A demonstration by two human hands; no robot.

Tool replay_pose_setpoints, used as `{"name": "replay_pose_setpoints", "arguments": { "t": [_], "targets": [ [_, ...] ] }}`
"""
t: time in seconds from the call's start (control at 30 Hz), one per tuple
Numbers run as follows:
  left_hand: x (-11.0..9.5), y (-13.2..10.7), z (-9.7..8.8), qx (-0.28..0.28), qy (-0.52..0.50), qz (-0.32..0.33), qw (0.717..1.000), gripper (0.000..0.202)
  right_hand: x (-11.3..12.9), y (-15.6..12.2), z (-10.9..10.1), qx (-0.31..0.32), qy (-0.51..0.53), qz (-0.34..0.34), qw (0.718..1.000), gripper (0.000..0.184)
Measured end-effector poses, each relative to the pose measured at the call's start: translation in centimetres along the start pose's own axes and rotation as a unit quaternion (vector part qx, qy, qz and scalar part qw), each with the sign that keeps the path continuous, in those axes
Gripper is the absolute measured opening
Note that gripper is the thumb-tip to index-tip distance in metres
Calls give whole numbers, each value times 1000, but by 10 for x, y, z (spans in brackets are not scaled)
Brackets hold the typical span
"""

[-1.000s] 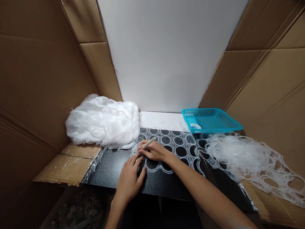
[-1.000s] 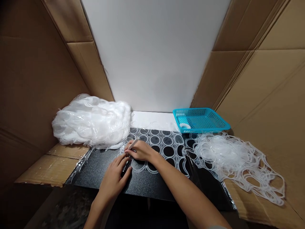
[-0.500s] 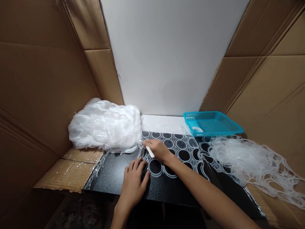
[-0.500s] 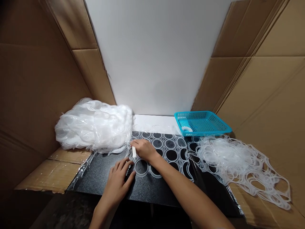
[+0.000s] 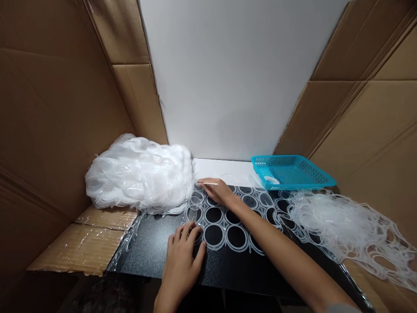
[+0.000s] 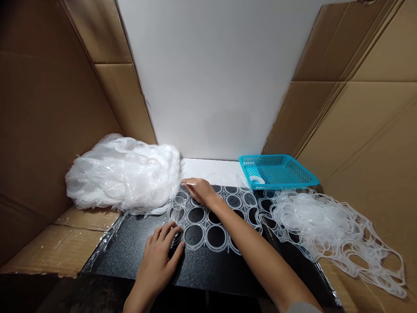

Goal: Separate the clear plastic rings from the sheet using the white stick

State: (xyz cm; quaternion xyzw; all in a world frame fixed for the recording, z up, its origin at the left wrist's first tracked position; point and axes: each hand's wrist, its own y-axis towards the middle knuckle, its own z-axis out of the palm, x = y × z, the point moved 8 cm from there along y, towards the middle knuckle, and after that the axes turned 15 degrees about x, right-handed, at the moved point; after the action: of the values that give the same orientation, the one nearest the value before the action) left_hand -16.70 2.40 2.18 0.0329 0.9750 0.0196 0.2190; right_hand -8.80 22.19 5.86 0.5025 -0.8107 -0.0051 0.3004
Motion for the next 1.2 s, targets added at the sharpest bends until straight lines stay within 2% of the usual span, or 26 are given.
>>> {"name": "replay_pose_setpoints", "arguments": {
  "t": [0.17, 0.4, 0.53, 0.67, 0.83, 1.07, 1.2],
  "targets": [
    [-1, -1, 0, 3, -3, 2, 1000, 28, 3, -21, 23, 47, 119, 10, 992, 25],
    [-1, 0, 0, 5, -1, 4, 1000, 28, -1, -26, 27, 18, 208, 47, 977, 25],
    [-2, 0, 0, 3, 3, 7, 1000, 28, 3, -25, 30, 37, 201, 23, 979, 17],
    [-1, 0, 1, 5, 4, 6, 1000, 28, 5, -26, 31, 46, 170, 11, 984, 20],
    [0, 1, 1, 7, 8, 0, 1000, 28, 12, -26, 31, 37, 169, -47, 984, 24],
    [1, 1, 0, 11, 8, -11, 1000, 26, -8, -25, 30, -15, 175, 12, 984, 25],
    [1, 1, 1, 8, 9, -9, 1000, 26, -11, -26, 26, -37, 160, 15, 986, 26]
  ]
}}
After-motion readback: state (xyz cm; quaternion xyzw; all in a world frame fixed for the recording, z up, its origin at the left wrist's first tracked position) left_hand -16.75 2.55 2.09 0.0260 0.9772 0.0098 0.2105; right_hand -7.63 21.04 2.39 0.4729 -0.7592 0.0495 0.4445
